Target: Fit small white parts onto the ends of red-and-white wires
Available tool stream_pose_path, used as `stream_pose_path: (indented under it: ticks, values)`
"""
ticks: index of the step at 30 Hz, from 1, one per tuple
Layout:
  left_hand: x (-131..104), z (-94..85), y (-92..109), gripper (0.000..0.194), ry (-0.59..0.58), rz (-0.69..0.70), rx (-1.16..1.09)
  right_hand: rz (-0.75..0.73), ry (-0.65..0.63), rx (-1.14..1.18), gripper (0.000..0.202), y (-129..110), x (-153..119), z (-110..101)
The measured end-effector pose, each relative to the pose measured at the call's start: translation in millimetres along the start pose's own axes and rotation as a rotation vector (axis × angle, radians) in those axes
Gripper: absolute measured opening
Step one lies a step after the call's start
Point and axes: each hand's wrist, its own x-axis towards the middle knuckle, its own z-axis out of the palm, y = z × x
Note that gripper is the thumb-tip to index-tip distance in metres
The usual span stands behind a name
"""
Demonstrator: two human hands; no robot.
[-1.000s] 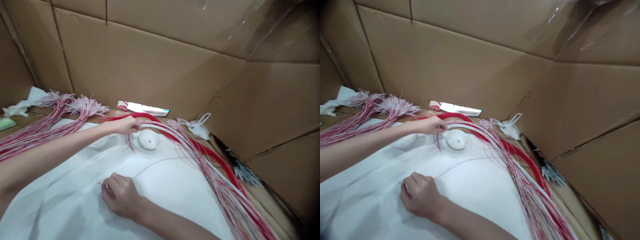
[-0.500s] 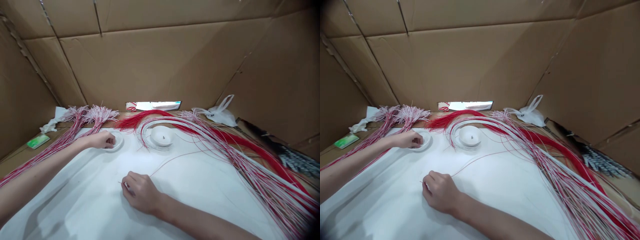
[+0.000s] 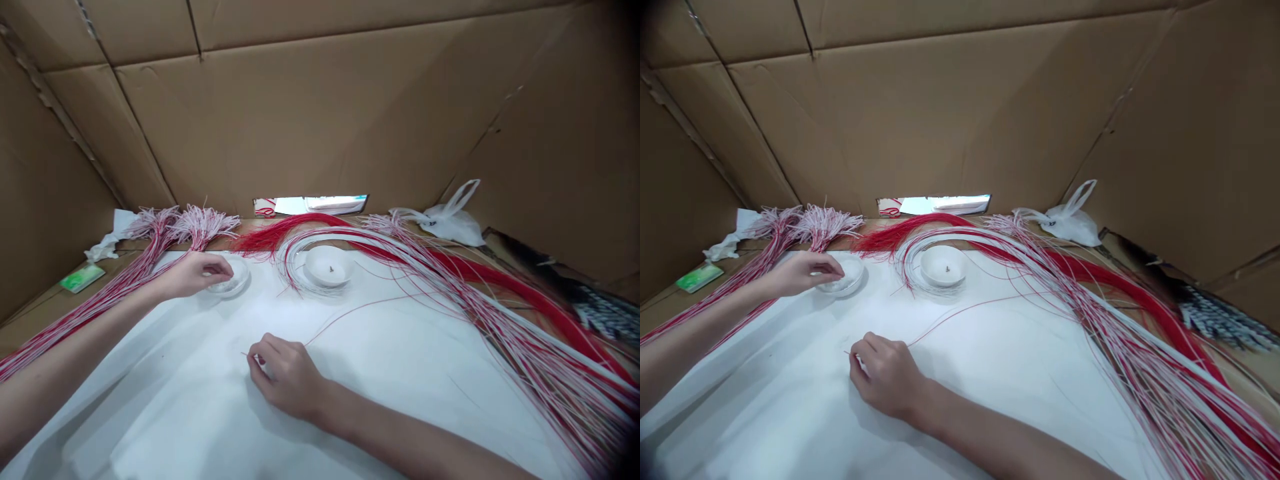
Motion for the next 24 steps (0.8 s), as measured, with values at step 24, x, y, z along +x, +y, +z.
stream_pose_path:
  ticks: [24]
  values:
    - [-71.0, 96.2, 33.2, 0.025, 0.164, -0.344, -0.965, 0.121, 0.147, 0.216, 0.006, -2.5, 3.6, -7.6]
